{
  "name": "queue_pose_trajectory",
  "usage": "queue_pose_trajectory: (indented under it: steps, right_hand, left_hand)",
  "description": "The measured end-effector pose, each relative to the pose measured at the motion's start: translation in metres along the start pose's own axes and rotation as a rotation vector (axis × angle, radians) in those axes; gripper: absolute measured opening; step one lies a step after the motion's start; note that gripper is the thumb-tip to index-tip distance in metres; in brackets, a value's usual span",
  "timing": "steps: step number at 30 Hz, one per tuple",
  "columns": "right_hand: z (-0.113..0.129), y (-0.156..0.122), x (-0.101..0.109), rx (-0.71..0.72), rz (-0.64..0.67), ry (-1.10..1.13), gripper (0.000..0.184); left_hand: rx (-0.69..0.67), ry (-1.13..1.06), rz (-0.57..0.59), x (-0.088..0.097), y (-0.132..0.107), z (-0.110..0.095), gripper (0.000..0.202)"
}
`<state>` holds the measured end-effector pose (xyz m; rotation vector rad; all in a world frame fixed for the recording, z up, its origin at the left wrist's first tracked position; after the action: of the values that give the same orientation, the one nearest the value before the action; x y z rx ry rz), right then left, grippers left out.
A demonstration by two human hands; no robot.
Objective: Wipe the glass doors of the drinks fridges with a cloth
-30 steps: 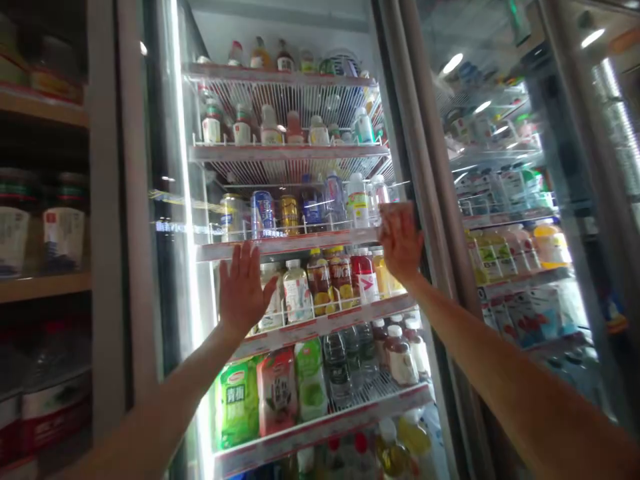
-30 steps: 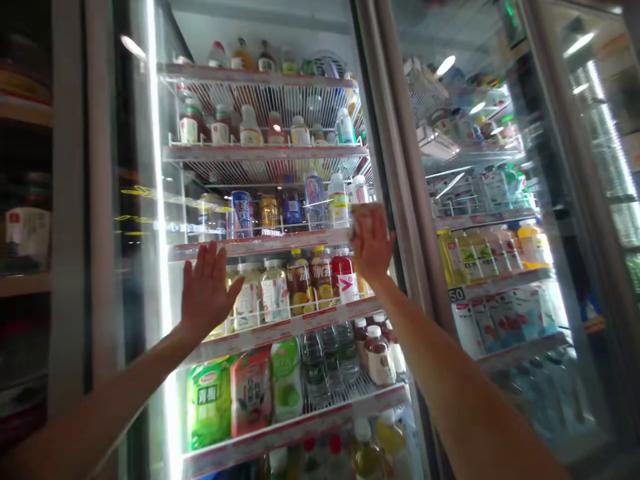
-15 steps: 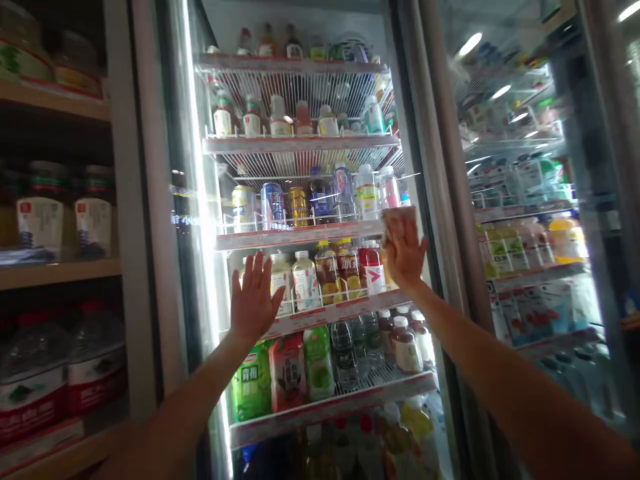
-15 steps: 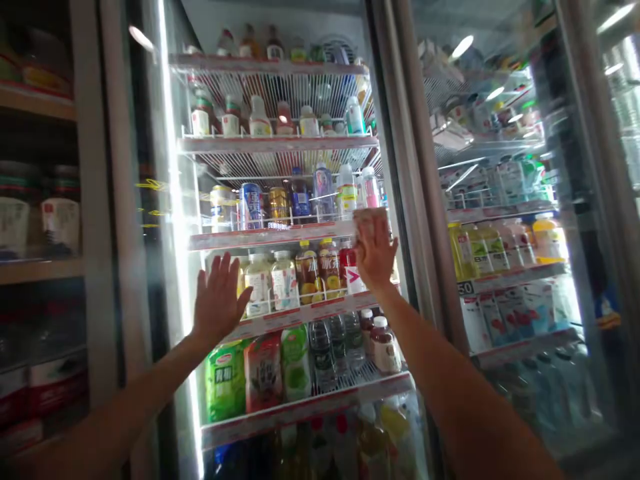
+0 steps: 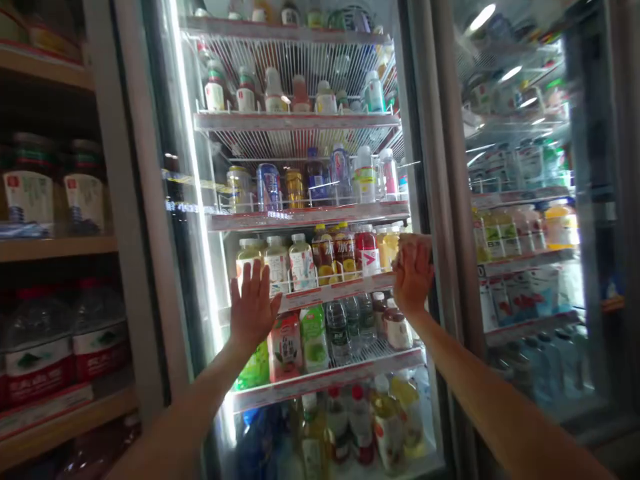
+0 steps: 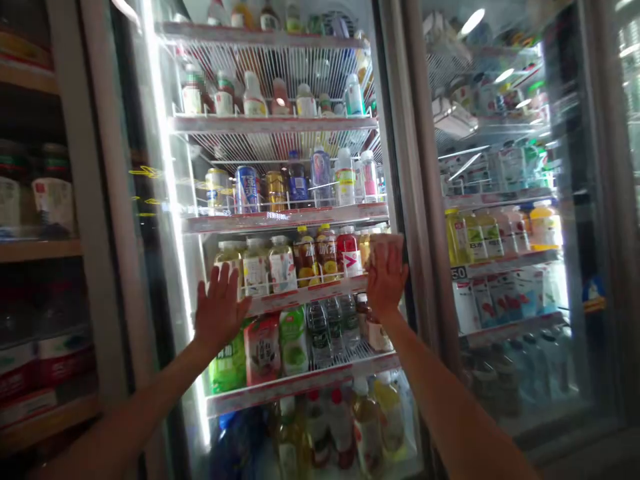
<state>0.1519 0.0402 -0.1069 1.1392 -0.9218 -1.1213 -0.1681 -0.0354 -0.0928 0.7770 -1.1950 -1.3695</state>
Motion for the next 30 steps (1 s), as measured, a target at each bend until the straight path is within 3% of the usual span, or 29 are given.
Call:
queue_pose_trajectory:
  steps: [1,3,6,8,10,13,15,16,18,20,22,24,28,29,30]
  right_hand:
    - [-0.001,-0.005,0.001,-0.043,-0.014,-0.006,0.05]
    - [0.033,-0.023,0.004,0.042,0.008,0.016,0.052]
    - [0.117,-0.067,0.011,0.46,0.108,0.096,0.052]
    - [0.131,-0.088,0.014,0.592,0.156,0.111,0.051]
    - [0.093,-0.086,0.013,0.451,0.158,0.058,0.05]
    - [0.005,-0.073,0.01,0.1,0.082,-0.036,0.052]
    - [-0.025,-0.077,0.01,-0.058,0.024,-0.061,0.054]
    - [-0.024,-0.084,0.01,-0.087,0.012,-0.062,0.055]
    - [0.005,-0.106,0.009,-0.03,0.027,-0.038,0.055]
    - [0.048,-0.133,0.008,0.14,0.087,0.019,0.054]
    - [0.071,-0.157,0.009,0.304,0.154,0.068,0.055]
    - [0.053,-0.169,0.012,0.334,0.168,0.048,0.056]
    - [-0.045,-0.165,0.017,-0.049,0.058,-0.084,0.061]
    - [-0.052,-0.167,0.016,-0.098,0.056,-0.076,0.063]
    - [-0.044,-0.171,0.013,-0.073,0.088,-0.041,0.066]
  left_hand:
    - [0.009,0.004,0.001,-0.001,-0.002,-0.001,0.064]
    - [0.028,0.0,0.003,-0.002,-0.006,-0.004,0.065]
    - [0.029,-0.018,0.013,0.0,-0.019,-0.011,0.068]
    - [0.007,-0.022,0.042,0.001,-0.037,-0.017,0.067]
    - [-0.009,-0.013,0.078,0.001,-0.059,-0.022,0.066]
    - [-0.002,-0.008,0.105,-0.001,-0.086,-0.027,0.064]
    - [0.032,-0.011,0.105,-0.004,-0.095,-0.03,0.064]
    - [0.048,-0.014,0.102,-0.006,-0.097,-0.032,0.065]
    - [0.074,-0.016,0.092,-0.009,-0.1,-0.037,0.066]
    - [0.083,-0.019,0.08,-0.011,-0.104,-0.041,0.067]
    - [0.087,-0.022,0.09,-0.011,-0.111,-0.044,0.067]
    - [0.091,-0.029,0.127,-0.011,-0.121,-0.045,0.066]
    - [0.073,-0.046,0.165,-0.008,-0.139,-0.049,0.067]
    - [0.074,-0.043,0.163,-0.008,-0.141,-0.05,0.067]
    - [0.077,-0.037,0.16,-0.008,-0.142,-0.051,0.068]
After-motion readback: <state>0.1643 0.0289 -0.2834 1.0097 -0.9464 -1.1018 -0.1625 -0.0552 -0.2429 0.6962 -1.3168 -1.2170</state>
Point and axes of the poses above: each hand's wrist, its own y-axis towards the middle knuckle, its own x-axis out of the back of the hand, z = x × y, the point moved 8 cm from there along y, towards the middle knuckle, and after that the axes turned 11 degrees about -y, right-handed, at the moved point
